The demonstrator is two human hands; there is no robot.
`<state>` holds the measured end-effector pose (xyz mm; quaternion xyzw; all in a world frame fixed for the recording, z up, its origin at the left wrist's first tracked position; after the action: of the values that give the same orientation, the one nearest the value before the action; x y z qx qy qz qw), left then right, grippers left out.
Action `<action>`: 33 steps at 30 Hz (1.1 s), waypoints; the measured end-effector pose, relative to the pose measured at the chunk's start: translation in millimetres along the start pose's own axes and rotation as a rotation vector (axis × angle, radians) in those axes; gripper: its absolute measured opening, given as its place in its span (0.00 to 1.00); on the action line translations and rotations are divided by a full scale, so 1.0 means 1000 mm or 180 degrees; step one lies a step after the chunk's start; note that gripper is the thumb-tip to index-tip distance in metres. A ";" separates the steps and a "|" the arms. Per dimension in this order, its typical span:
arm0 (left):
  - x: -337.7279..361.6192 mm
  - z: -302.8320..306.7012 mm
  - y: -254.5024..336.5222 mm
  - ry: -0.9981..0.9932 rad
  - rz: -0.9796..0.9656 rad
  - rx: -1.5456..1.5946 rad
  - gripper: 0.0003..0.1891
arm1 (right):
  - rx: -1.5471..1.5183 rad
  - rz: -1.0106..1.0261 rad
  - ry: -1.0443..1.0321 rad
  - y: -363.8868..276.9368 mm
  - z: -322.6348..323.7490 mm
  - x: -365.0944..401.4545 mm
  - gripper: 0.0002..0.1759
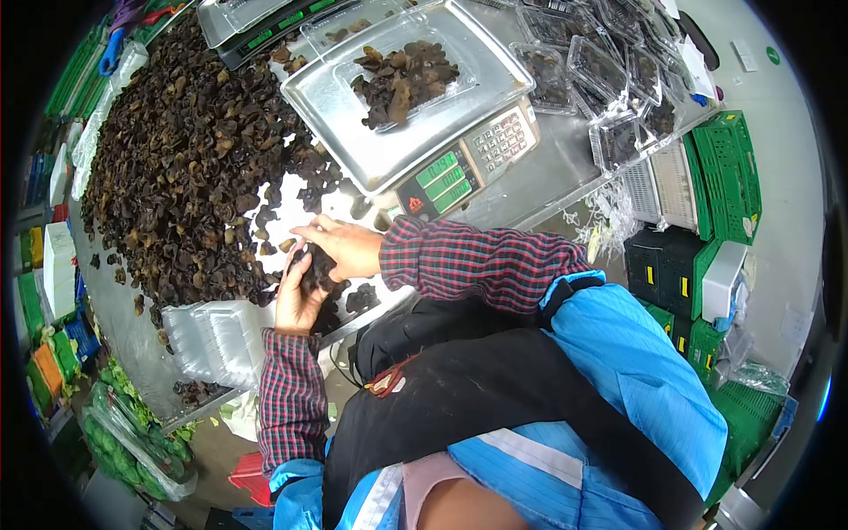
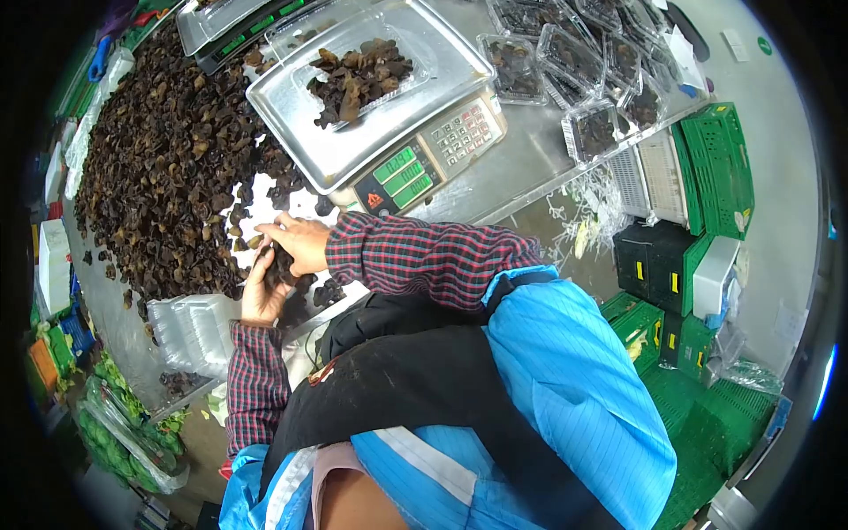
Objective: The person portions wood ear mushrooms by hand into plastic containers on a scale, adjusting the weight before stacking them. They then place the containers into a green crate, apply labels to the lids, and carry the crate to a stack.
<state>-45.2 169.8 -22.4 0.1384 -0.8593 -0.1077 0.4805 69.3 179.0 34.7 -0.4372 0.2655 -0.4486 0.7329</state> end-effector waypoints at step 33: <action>-0.075 -0.293 0.143 0.0725 -0.3917 -0.5313 0.41 | -0.2837 -0.0415 0.2861 0.172 0.345 0.030 0.38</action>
<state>223.7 314.7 114.7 0.1856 -0.2424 -0.8800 0.3638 425.9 328.2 47.7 -0.4846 0.6812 -0.4784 0.2688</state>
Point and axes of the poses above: each hand's wrist, its own x-axis away from the middle knuckle, its own z-axis out of the back of the hand, y = z × x, the point moved 9 cm from there along -x, towards the middle knuckle, and after that the axes turned 15 degrees about z, right-handed, at the moved point
